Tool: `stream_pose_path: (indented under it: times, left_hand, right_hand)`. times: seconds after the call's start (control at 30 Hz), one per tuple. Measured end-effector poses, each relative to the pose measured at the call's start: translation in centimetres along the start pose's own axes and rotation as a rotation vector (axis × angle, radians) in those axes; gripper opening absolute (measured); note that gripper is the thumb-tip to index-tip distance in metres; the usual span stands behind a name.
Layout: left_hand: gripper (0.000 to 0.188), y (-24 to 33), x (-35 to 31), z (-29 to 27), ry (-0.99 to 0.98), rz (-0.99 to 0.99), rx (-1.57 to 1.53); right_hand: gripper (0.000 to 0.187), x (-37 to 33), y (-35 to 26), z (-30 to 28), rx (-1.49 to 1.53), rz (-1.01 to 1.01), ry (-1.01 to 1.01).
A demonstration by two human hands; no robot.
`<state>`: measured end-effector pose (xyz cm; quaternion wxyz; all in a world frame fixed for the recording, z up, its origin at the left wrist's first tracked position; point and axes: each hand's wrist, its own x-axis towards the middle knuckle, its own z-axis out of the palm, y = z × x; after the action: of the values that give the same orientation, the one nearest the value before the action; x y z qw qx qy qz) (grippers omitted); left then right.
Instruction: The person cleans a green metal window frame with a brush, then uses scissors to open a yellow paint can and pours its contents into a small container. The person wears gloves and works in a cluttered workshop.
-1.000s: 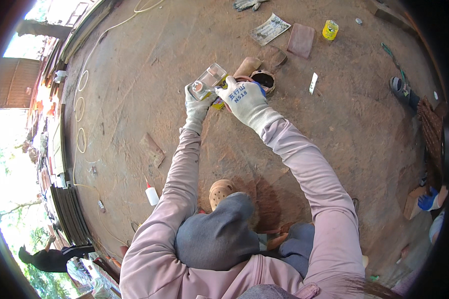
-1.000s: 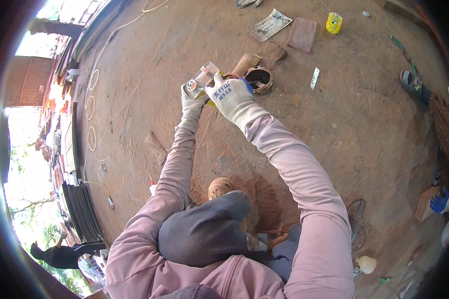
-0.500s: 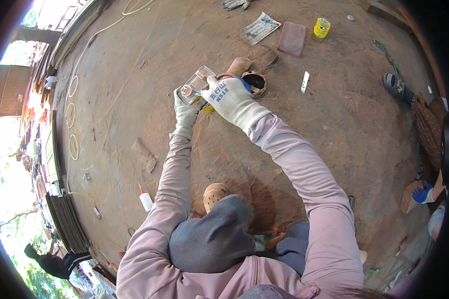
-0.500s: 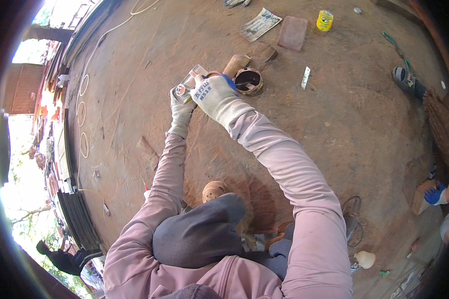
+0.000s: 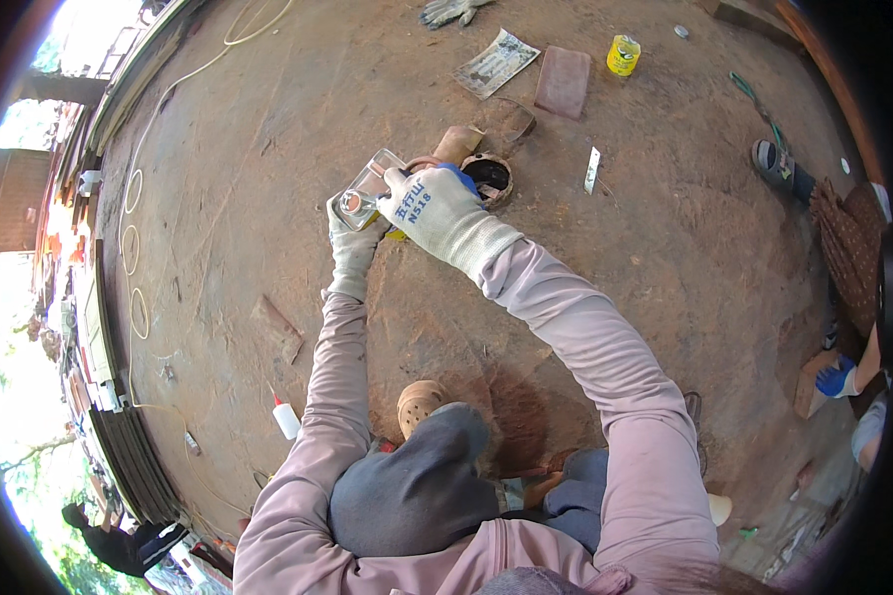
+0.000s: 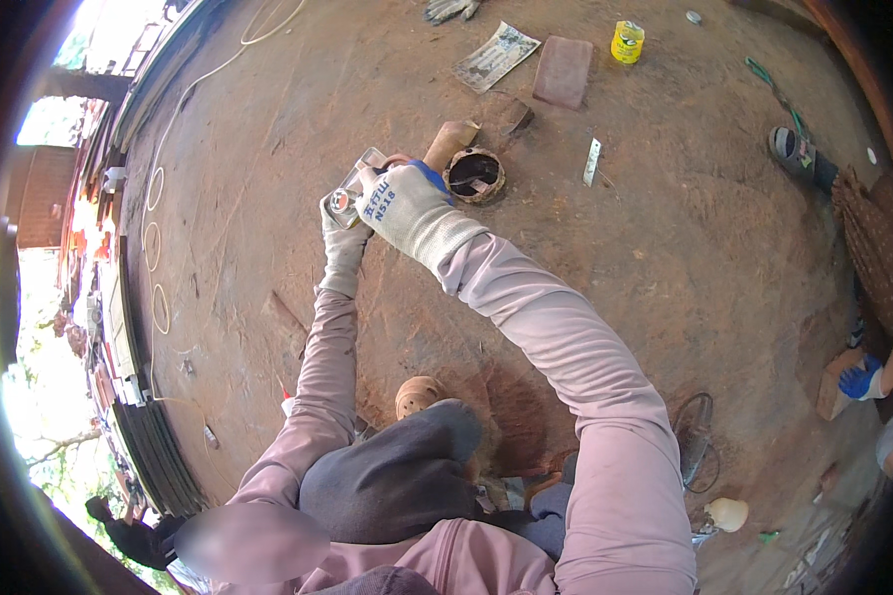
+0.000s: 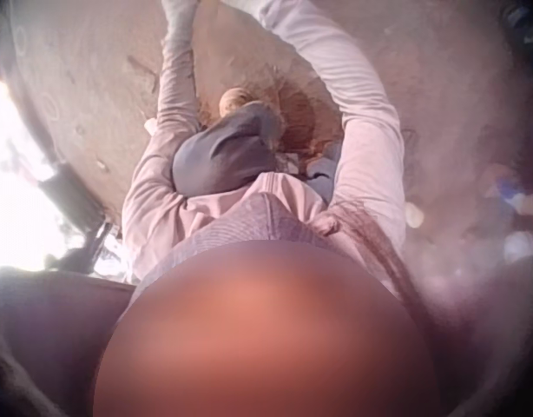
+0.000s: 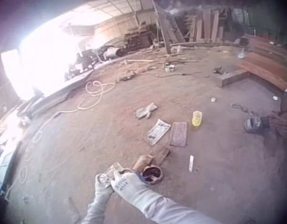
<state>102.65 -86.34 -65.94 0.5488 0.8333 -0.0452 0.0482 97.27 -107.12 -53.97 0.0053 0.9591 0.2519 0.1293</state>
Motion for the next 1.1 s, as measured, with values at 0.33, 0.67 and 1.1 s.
stream_pose_path:
  times: [0.33, 0.67, 1.1]
  left_hand:
    - [0.074, -0.7, 0.4, -0.2, -0.012, -0.016, 0.025]
    - [0.074, 0.5, 0.2, -0.1, -0.018, -0.012, 0.061]
    - [0.075, -0.3, 1.0, -0.4, -0.055, 0.057, 0.085]
  right_hand:
    - [0.015, 0.1, 0.0, 0.1, -0.019, 0.015, -0.040]
    - [0.016, 0.4, 0.1, -0.7, -0.059, -0.023, -0.047]
    - [0.022, 1.1, 3.8, -0.1, 0.263, -0.102, -0.016]
